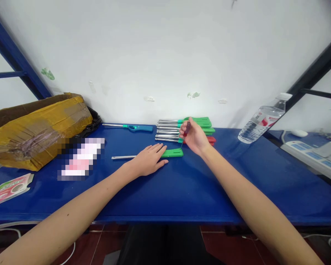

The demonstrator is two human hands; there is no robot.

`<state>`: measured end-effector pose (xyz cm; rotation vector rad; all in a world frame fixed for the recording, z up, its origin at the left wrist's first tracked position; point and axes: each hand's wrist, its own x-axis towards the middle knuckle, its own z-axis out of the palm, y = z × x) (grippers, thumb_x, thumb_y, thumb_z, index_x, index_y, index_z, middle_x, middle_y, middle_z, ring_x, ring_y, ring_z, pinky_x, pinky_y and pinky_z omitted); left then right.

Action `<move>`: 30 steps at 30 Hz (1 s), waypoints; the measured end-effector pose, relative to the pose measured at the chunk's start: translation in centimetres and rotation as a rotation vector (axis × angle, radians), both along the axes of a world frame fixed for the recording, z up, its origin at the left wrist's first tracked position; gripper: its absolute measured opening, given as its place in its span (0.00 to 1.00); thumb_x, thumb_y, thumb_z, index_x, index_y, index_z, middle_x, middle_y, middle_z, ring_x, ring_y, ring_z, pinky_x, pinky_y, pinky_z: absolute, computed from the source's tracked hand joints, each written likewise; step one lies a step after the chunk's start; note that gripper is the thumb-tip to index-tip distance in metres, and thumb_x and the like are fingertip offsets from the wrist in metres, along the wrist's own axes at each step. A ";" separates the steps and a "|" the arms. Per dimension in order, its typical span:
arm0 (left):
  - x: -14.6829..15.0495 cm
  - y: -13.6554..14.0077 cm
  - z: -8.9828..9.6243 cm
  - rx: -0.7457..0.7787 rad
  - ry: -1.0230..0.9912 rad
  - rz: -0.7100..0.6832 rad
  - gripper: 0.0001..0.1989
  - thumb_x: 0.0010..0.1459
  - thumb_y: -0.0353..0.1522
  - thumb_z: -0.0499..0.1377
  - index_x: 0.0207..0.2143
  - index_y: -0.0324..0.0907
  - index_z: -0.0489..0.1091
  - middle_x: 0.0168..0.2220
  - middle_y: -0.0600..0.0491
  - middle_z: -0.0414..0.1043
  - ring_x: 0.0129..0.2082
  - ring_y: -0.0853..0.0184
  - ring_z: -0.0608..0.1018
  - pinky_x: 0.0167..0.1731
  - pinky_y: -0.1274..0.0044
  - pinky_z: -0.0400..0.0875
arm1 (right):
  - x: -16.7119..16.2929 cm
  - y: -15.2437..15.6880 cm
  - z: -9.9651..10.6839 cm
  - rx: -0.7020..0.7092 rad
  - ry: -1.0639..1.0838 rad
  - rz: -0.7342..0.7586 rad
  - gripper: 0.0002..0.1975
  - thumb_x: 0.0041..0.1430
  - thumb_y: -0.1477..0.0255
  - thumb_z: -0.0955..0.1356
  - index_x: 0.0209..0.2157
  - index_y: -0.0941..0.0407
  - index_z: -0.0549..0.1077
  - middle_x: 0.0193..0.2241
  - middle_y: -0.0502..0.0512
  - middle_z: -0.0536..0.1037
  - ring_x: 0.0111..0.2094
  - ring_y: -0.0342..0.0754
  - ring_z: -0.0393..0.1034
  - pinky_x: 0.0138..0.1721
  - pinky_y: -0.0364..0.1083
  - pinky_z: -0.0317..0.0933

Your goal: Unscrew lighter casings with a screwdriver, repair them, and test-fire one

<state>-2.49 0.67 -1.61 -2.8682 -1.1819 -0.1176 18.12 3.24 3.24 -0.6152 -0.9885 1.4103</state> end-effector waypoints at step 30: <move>0.0 0.2 -0.3 -0.014 -0.047 0.003 0.31 0.70 0.46 0.43 0.67 0.35 0.53 0.67 0.39 0.54 0.66 0.53 0.60 0.63 0.62 0.54 | 0.7 0.0 0.0 0.028 -0.018 0.018 0.11 0.50 0.65 0.72 0.24 0.54 0.67 0.24 0.47 0.65 0.25 0.42 0.61 0.25 0.41 0.58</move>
